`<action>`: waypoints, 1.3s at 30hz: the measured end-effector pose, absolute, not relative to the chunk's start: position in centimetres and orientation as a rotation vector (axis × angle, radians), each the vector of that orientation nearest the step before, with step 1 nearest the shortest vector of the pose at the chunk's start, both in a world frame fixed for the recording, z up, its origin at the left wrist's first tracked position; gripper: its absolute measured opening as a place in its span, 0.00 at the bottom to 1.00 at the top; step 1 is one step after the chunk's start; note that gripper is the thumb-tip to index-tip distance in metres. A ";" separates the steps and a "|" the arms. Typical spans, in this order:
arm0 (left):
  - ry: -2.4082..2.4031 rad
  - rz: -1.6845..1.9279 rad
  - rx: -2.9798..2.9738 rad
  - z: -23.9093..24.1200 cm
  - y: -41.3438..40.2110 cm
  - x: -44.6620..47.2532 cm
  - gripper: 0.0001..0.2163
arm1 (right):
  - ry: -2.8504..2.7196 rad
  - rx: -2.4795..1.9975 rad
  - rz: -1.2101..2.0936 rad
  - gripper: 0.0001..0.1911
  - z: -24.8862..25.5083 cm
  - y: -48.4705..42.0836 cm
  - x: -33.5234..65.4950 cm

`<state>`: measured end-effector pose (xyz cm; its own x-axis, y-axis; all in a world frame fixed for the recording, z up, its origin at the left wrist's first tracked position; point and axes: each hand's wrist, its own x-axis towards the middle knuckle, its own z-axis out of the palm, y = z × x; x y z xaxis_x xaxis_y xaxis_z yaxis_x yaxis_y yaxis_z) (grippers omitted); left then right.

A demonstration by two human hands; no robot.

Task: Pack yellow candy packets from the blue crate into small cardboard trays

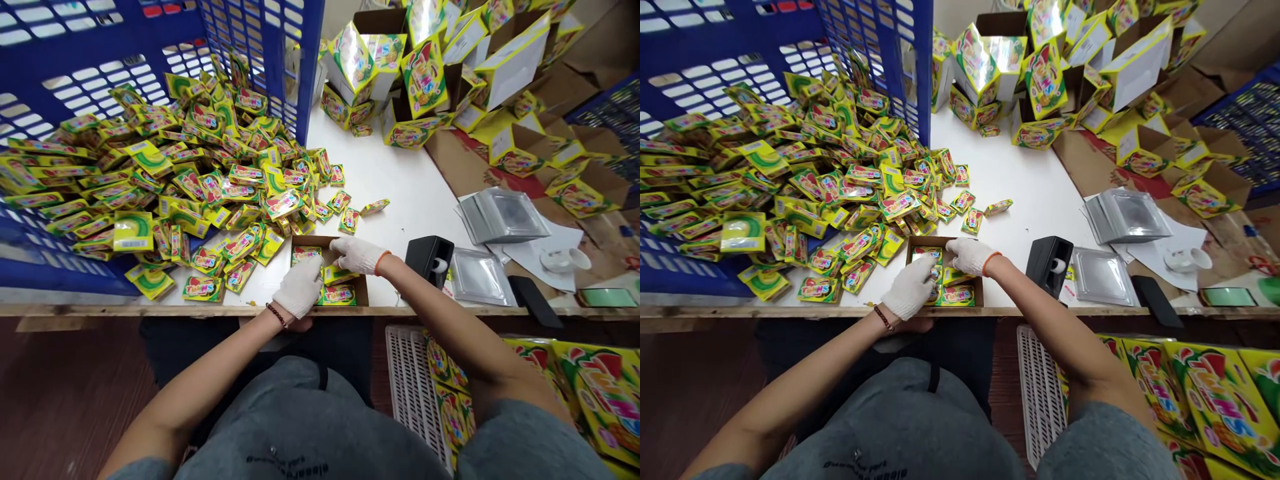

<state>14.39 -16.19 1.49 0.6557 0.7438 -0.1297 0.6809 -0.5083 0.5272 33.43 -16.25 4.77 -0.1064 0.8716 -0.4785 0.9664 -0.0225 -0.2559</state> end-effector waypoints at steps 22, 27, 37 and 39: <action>0.779 0.375 1.384 1.0 -16.4 12.8 0.19 | 2.681 2.005 -1.542 0.30 6.3 -20.4 33.9; 0.933 0.351 1.862 0.2 -17.4 14.3 0.12 | 2.503 1.870 -0.662 0.10 6.9 -19.7 32.8; 0.850 0.563 2.575 0.7 -15.8 10.8 0.14 | 1.973 1.716 -0.545 0.18 3.9 -15.0 32.2; 0.676 0.372 2.691 0.8 -16.2 10.5 0.13 | 1.913 1.680 -0.587 0.17 2.5 -14.5 31.8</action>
<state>10.45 -16.24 0.78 0.8524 0.4956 0.1668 0.4065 -0.8286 0.3849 31.79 -14.53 2.50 -0.0932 0.7642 -0.6382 0.9906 0.1354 0.0175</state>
